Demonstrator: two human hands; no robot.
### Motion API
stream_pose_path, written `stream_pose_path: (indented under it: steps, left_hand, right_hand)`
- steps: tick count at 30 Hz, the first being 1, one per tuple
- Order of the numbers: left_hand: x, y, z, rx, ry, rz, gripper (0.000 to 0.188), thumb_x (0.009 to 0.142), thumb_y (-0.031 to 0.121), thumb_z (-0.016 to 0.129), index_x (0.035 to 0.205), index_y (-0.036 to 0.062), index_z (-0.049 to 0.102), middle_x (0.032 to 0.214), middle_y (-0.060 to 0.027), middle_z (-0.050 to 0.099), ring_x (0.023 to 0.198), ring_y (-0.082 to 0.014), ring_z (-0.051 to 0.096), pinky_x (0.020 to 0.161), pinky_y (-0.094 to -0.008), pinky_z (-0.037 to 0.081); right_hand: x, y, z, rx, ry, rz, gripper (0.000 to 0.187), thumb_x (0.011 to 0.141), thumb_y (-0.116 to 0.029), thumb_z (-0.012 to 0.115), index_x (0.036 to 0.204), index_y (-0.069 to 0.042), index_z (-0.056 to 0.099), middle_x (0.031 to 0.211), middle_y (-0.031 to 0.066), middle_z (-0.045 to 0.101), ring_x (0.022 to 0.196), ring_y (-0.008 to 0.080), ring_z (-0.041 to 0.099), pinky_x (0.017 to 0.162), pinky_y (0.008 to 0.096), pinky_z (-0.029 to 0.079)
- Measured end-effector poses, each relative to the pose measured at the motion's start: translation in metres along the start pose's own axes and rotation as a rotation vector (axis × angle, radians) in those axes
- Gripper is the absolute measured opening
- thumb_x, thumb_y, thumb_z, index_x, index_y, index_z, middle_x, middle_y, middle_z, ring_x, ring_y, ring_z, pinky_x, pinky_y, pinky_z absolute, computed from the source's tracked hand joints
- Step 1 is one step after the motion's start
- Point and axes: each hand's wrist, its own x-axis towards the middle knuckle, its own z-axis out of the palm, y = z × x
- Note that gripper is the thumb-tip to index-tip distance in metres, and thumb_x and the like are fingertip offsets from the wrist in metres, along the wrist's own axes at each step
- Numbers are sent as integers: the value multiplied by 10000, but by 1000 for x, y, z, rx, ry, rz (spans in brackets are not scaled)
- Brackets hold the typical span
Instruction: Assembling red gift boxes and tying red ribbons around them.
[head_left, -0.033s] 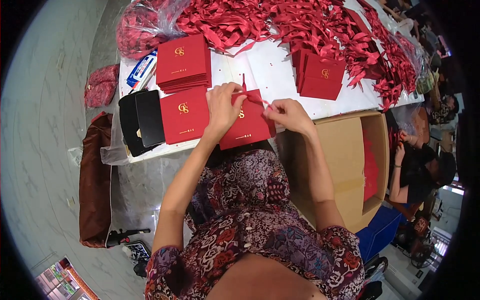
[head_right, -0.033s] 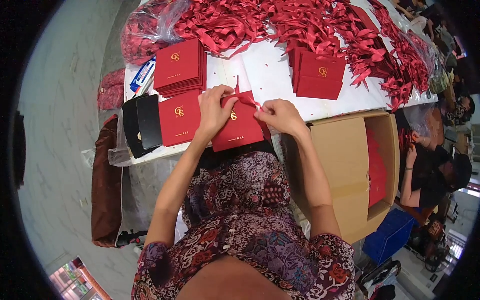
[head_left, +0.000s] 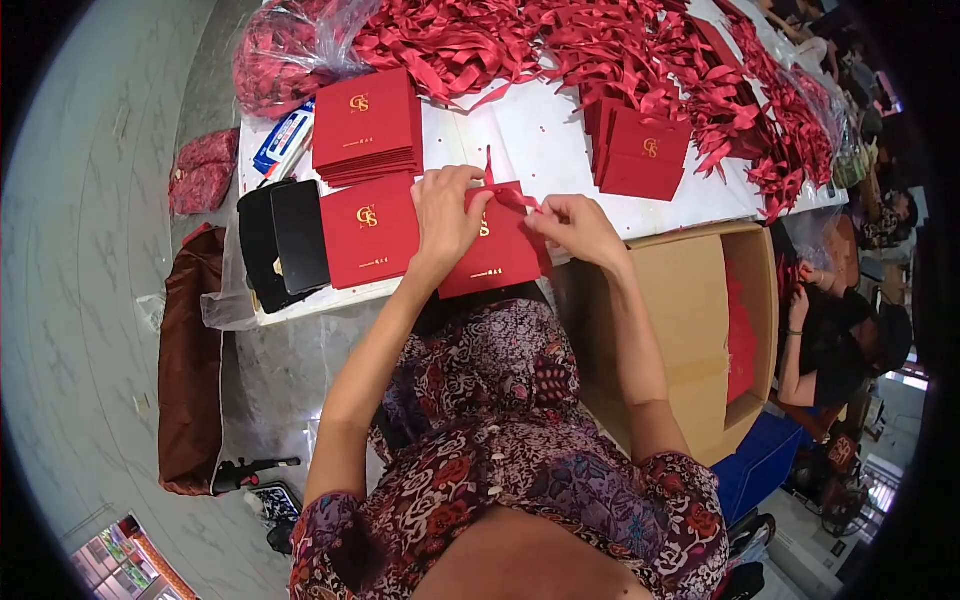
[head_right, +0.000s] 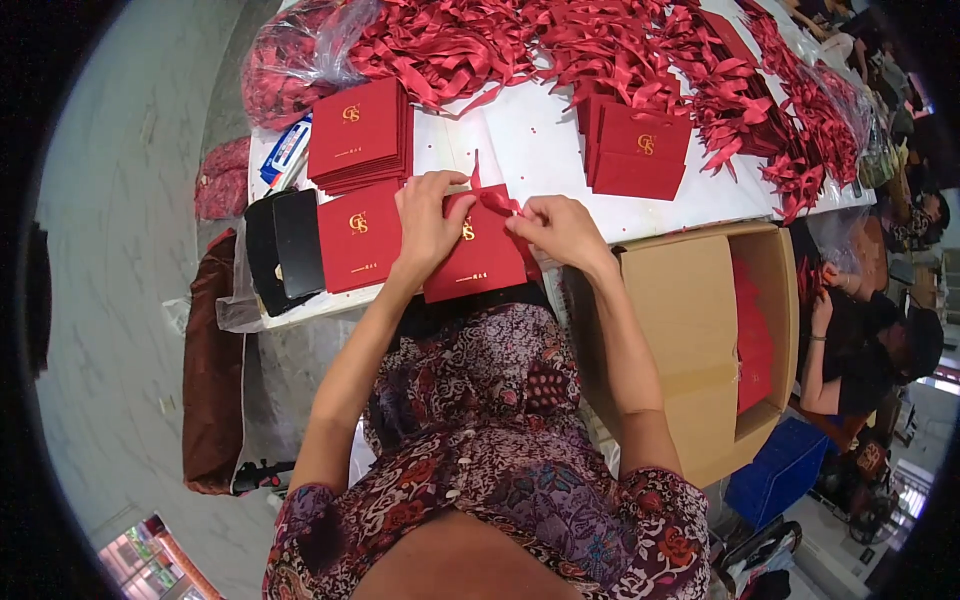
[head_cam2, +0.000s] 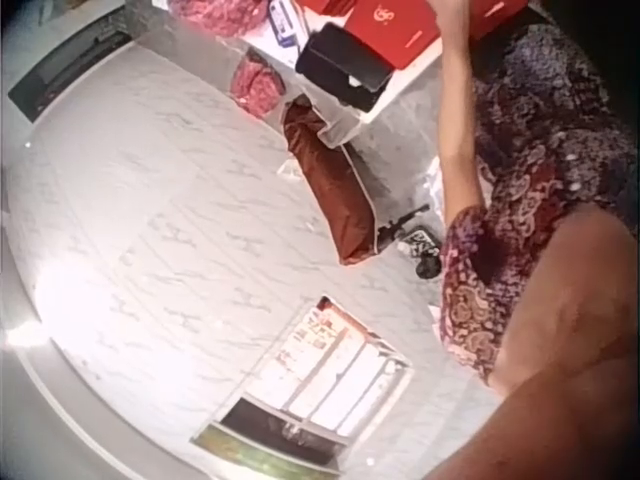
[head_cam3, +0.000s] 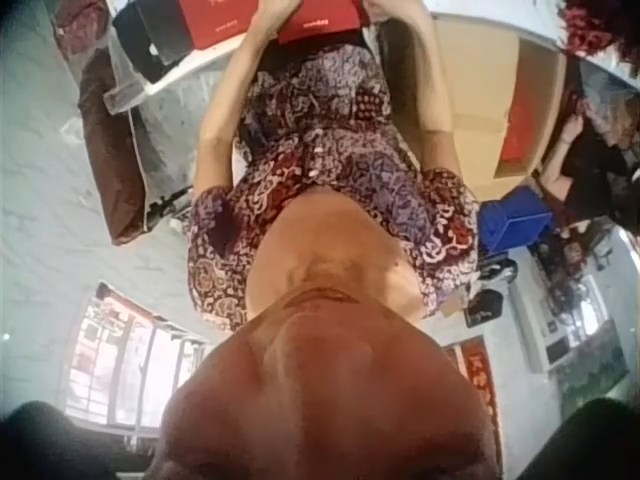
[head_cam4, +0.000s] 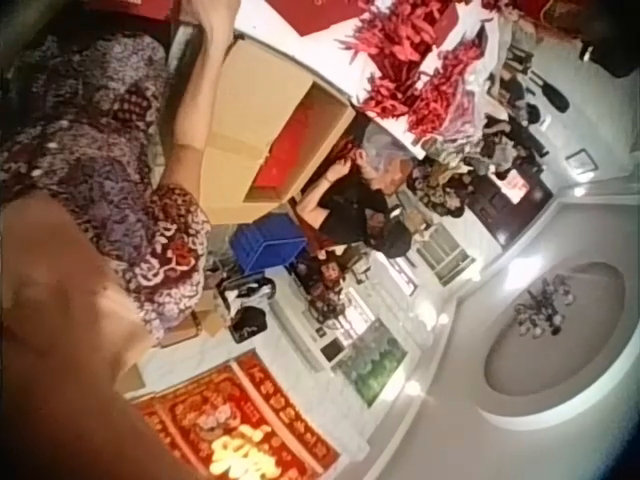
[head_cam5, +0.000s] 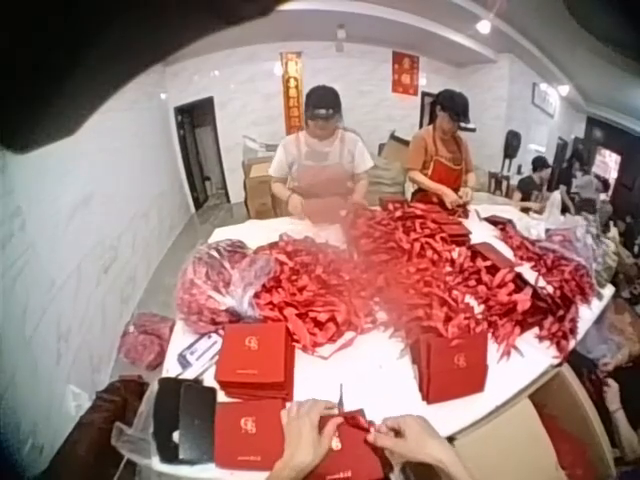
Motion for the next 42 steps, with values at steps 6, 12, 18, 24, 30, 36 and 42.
stream_pose_path:
  steps: [6, 12, 18, 24, 30, 36, 42]
  left_hand:
    - [-41, 34, 20, -629, -145, -220, 336, 884, 165, 705, 1144, 14, 556, 949, -121, 674, 819, -209, 622, 723, -323, 498]
    - [-58, 29, 28, -1184, -402, -498, 256, 942, 164, 661, 1130, 26, 556, 937, -23, 662, 774, -69, 594, 658, -211, 463]
    - [-50, 24, 11, -1350, -447, -729, 161, 981, 175, 608, 1095, 70, 564, 927, -26, 656, 773, -90, 598, 694, -212, 476]
    - [-53, 5, 6, -1741, -389, -824, 95, 1001, 99, 538, 1090, 82, 567, 956, -40, 648, 785, -115, 600, 731, -253, 512]
    - [-55, -3, 0, -1908, -219, -933, 83, 1004, 117, 543, 1082, 93, 555, 957, -24, 620, 836, -126, 588, 755, -267, 502]
    - [-59, 16, 5, -1849, -365, -894, 105, 997, 143, 559, 1090, 94, 567, 966, -3, 626, 849, -111, 598, 787, -263, 506]
    - [-66, 14, -13, -977, -262, -598, 121, 953, 116, 622, 1055, 70, 574, 979, -52, 619, 877, -167, 599, 796, -309, 501]
  right_hand:
    - [17, -22, 23, 420, 236, -99, 297, 914, -270, 703, 808, 1, 645, 596, 13, 602, 533, 58, 520, 505, 253, 408]
    - [36, -28, 30, 430, 271, -160, 211, 949, -193, 679, 850, -13, 632, 672, -28, 594, 596, 14, 481, 522, 196, 369]
    - [37, -28, 37, 600, 250, -102, 202, 950, -191, 680, 873, -8, 645, 678, -35, 607, 593, 14, 499, 542, 180, 390]
    - [31, -29, 34, 544, 384, -181, 143, 942, -147, 679, 933, -6, 655, 794, -18, 633, 689, 27, 528, 622, 187, 426]
    - [-2, -30, 36, 507, 221, -454, 176, 899, -52, 678, 1070, -23, 702, 979, 38, 642, 798, 69, 572, 693, 199, 441]
    - [-6, -35, 51, 588, 205, -481, 185, 922, -5, 628, 1096, -21, 689, 1015, 63, 648, 928, 120, 628, 843, 252, 504]
    - [-27, -46, 19, 798, 160, -357, 152, 993, -30, 541, 1109, 6, 633, 946, 54, 677, 880, 92, 632, 806, 230, 506]
